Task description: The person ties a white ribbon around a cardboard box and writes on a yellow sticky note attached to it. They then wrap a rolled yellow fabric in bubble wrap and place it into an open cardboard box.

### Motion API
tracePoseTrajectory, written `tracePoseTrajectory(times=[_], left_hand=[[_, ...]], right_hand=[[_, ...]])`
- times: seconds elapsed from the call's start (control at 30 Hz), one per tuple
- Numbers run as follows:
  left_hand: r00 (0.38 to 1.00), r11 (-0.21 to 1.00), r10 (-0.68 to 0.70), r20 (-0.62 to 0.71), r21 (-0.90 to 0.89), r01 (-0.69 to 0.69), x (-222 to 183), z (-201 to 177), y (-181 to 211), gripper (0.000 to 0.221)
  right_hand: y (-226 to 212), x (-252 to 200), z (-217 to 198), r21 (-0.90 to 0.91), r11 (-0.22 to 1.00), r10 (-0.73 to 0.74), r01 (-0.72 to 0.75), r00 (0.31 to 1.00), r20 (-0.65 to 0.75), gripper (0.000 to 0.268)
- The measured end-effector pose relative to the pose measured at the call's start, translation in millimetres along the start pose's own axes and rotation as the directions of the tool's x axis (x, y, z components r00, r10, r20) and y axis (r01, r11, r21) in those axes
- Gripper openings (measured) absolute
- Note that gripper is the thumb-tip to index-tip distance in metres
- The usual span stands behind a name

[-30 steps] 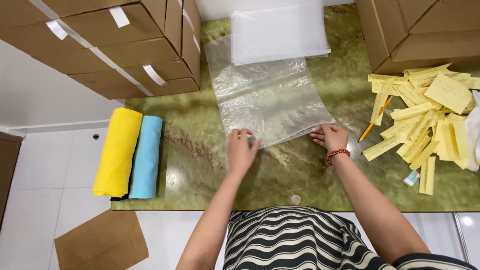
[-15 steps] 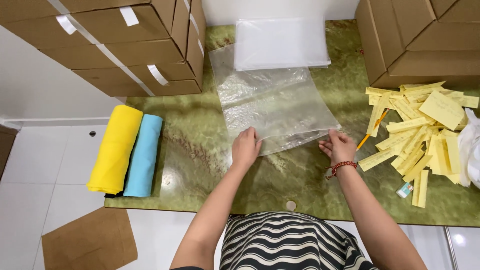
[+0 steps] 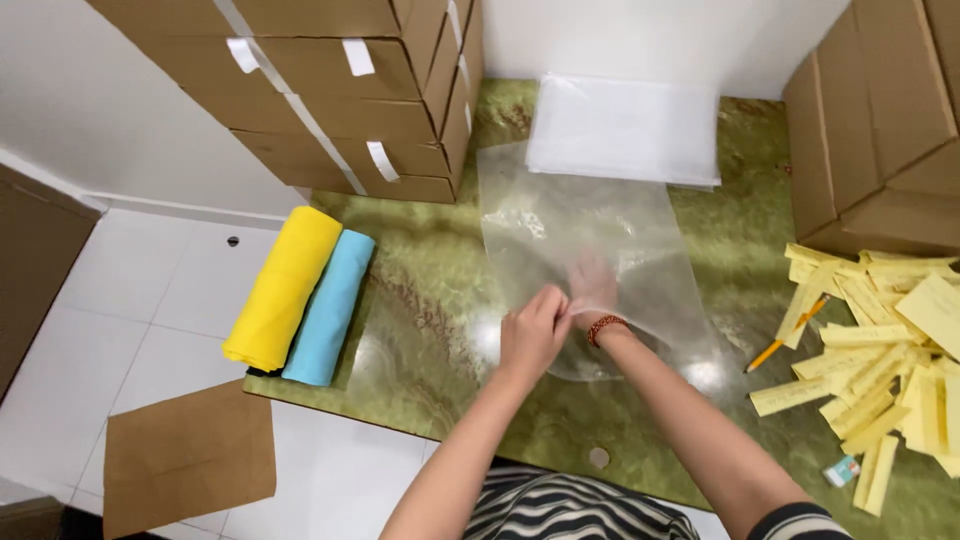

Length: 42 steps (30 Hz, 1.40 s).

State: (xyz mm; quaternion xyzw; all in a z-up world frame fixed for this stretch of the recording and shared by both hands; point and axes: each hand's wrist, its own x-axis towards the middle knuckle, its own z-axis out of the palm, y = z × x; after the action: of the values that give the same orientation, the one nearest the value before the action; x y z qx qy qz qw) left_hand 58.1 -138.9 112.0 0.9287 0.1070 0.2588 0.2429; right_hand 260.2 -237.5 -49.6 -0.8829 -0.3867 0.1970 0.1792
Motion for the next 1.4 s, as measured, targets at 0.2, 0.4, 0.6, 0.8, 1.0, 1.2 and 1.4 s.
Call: tracePoseTrajectory(times=[0.2, 0.4, 0.6, 0.8, 1.0, 1.2, 1.4], left_hand=[[0.985, 0.991, 0.134, -0.104, -0.004, -0.135, 5, -57, 20, 0.034], [0.964, 0.982, 0.175, -0.198, -0.033, -0.185, 23, -82, 11, 0.032], [0.989, 0.984, 0.130, -0.066, -0.115, -0.137, 31, -97, -1, 0.025], [0.971, 0.994, -0.004, 0.240, -0.106, 0.031, 4, -58, -68, 0.026], [0.928, 0.985, -0.172, 0.330, 0.056, 0.163, 10, -133, -119, 0.057], [0.849, 0.747, -0.524, -0.063, 0.446, 0.494, 22, -227, -268, 0.078], [0.571, 0.550, -0.820, 0.044, 0.338, 0.764, -4, -267, -339, 0.088]], right_hand=[[-149, 2, -121, 0.001, 0.912, 0.409, -0.410, 0.910, -0.069, 0.082], [-170, 12, -171, 0.062, 0.991, 0.133, -0.119, 0.824, -0.550, 0.083], [-134, -16, -98, 0.042, 0.998, 0.058, -0.043, 0.871, -0.488, 0.099], [-168, -97, -30, 0.070, 0.972, 0.235, -0.225, 0.944, -0.230, 0.093], [-144, -114, 13, -0.103, 0.951, 0.275, -0.291, 0.951, -0.139, 0.081], [-140, -114, 5, -0.088, 0.967, 0.224, -0.238, 0.964, -0.141, 0.070], [-120, -108, 7, -0.196, 0.959, 0.187, -0.203, 0.977, -0.100, 0.073]])
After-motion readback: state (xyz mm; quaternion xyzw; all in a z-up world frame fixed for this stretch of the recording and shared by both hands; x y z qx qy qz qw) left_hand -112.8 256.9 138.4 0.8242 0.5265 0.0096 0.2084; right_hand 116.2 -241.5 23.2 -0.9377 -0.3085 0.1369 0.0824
